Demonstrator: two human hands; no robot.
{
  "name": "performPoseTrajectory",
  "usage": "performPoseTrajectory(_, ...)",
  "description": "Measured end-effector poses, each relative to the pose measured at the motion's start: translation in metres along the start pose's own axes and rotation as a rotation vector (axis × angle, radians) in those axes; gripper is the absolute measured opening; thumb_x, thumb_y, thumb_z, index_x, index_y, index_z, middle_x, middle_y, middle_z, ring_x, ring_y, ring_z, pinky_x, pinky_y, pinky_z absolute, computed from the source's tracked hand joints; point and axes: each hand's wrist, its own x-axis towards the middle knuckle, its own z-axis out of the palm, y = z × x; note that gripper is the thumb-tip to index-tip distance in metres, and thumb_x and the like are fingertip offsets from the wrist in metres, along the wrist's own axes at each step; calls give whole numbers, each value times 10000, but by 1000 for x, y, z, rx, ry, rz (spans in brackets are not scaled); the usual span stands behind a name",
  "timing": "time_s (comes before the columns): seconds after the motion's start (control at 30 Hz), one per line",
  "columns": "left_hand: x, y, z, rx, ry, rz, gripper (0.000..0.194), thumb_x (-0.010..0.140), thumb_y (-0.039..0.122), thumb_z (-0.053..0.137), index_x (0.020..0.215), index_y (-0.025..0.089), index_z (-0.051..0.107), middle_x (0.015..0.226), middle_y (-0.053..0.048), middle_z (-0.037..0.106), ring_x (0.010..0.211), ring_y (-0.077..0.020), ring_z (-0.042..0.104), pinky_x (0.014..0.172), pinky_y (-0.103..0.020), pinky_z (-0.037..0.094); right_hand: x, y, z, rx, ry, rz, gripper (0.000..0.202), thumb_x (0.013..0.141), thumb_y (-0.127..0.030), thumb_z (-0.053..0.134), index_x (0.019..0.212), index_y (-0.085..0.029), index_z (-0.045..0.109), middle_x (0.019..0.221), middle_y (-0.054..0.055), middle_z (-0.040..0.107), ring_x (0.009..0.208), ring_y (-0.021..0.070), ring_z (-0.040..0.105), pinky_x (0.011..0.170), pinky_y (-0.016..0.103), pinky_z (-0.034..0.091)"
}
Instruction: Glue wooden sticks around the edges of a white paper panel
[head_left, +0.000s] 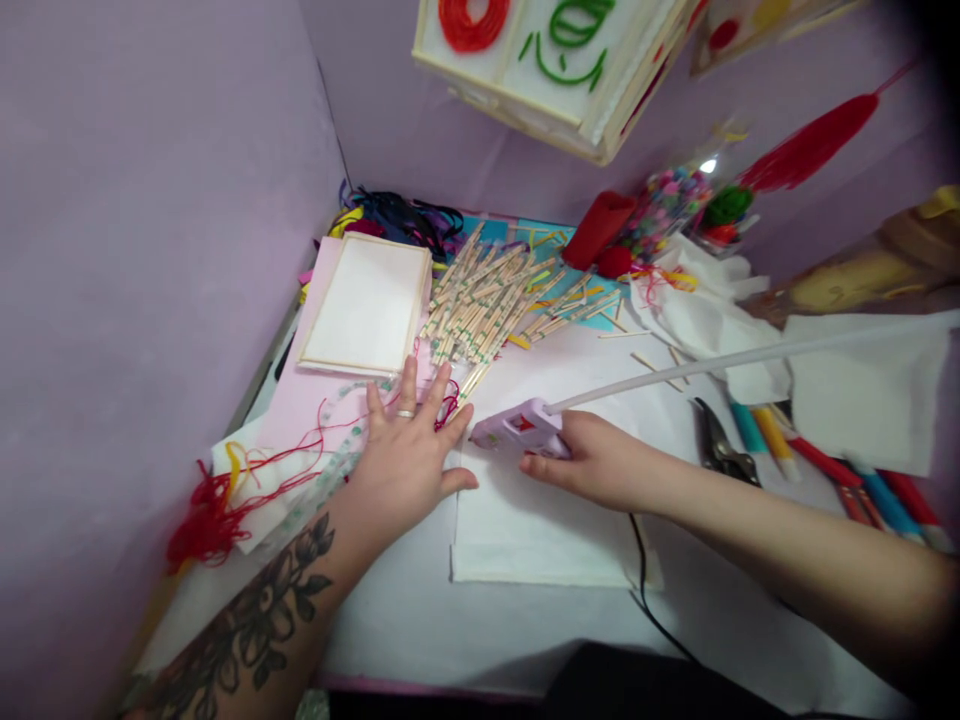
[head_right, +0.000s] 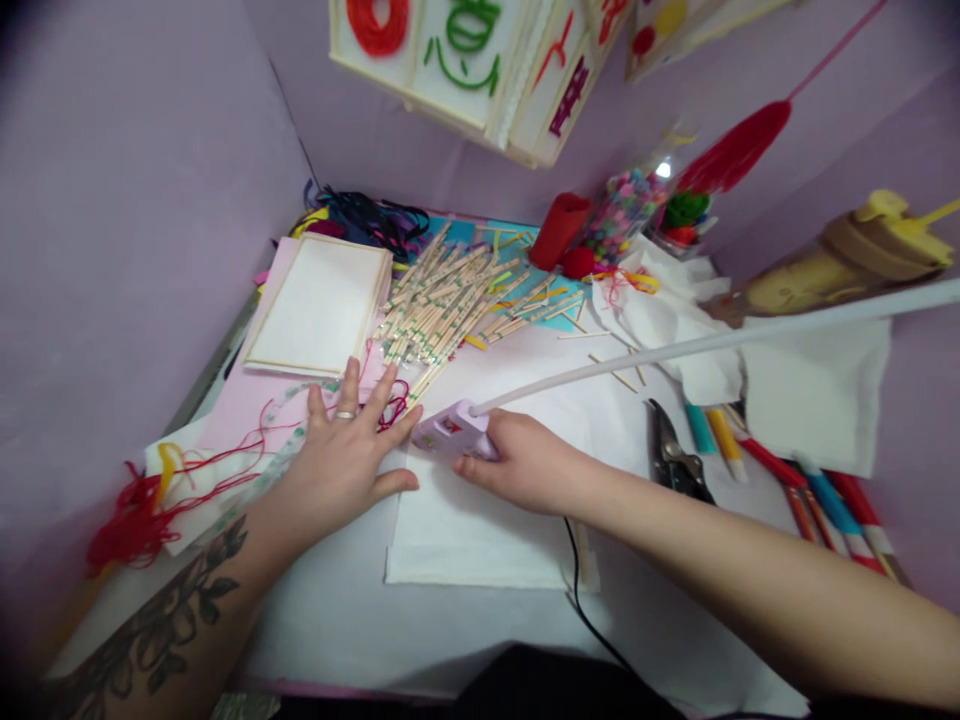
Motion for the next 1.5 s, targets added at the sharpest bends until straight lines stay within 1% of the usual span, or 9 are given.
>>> performPoseTrajectory(0.23, -1, -2, 3, -28, 5, 3, 742, 712, 611, 682, 1365, 318, 484, 1578, -102, 100, 1403, -475, -40, 993, -784, 69, 5, 3, 9, 5, 1, -5, 385, 801, -407, 527, 1044, -129, 637, 897, 98, 663, 754, 219, 572, 681, 295, 425)
performPoseTrajectory(0.5, -2, -2, 4, -46, -1, -5, 764, 706, 625, 679, 1374, 317, 471, 1579, -107, 88, 1404, -469, -57, 994, -782, 57, 6, -1, 9, 0, 12, -4, 397, 800, -375, 539, 1100, -134, 638, 974, 105, 683, 829, 239, 606, 740, 304, 450)
performPoseTrajectory(0.8, -3, -2, 2, -60, -7, -5, 748, 714, 599, 688, 1372, 316, 473, 1579, -105, 91, 1403, -469, -60, 999, -779, 57, 3, -3, 7, -17, -2, -9, 385, 805, -372, 531, 1072, -121, 652, 923, 105, 689, 786, 234, 608, 704, 306, 457)
performPoseTrajectory(0.93, -3, -2, 3, -55, -5, 0, 754, 716, 603, 684, 1378, 314, 465, 1580, -107, 83, 1403, -470, -63, 997, -781, 58, 3, -1, 7, -1, -4, -25, 390, 805, -369, 531, 1082, -123, 650, 950, 106, 690, 805, 235, 606, 725, 310, 455)
performPoseTrajectory(1.1, -3, -3, 4, -47, -6, -1, 751, 722, 619, 668, 1378, 314, 464, 1579, -111, 84, 1403, -471, -60, 995, -781, 65, 3, 0, 7, -16, -8, -7, 409, 809, -377, 525, 1098, -113, 645, 952, 115, 686, 806, 242, 601, 727, 315, 451)
performPoseTrajectory(1.4, -3, -3, 4, -47, -17, 0, 757, 723, 625, 662, 1380, 306, 463, 1581, -115, 64, 1402, -464, -83, 994, -779, 60, 0, 1, 5, -35, 4, 13, 374, 812, -387, 534, 1041, -121, 665, 926, 117, 693, 798, 240, 608, 720, 305, 454)
performPoseTrajectory(1.5, -3, -3, 4, -49, -12, 3, 761, 723, 629, 660, 1381, 305, 461, 1581, -115, 63, 1403, -461, -85, 996, -778, 61, -2, 2, 4, -42, 4, 37, 391, 808, -400, 532, 1040, -114, 665, 917, 123, 692, 787, 244, 613, 705, 305, 458)
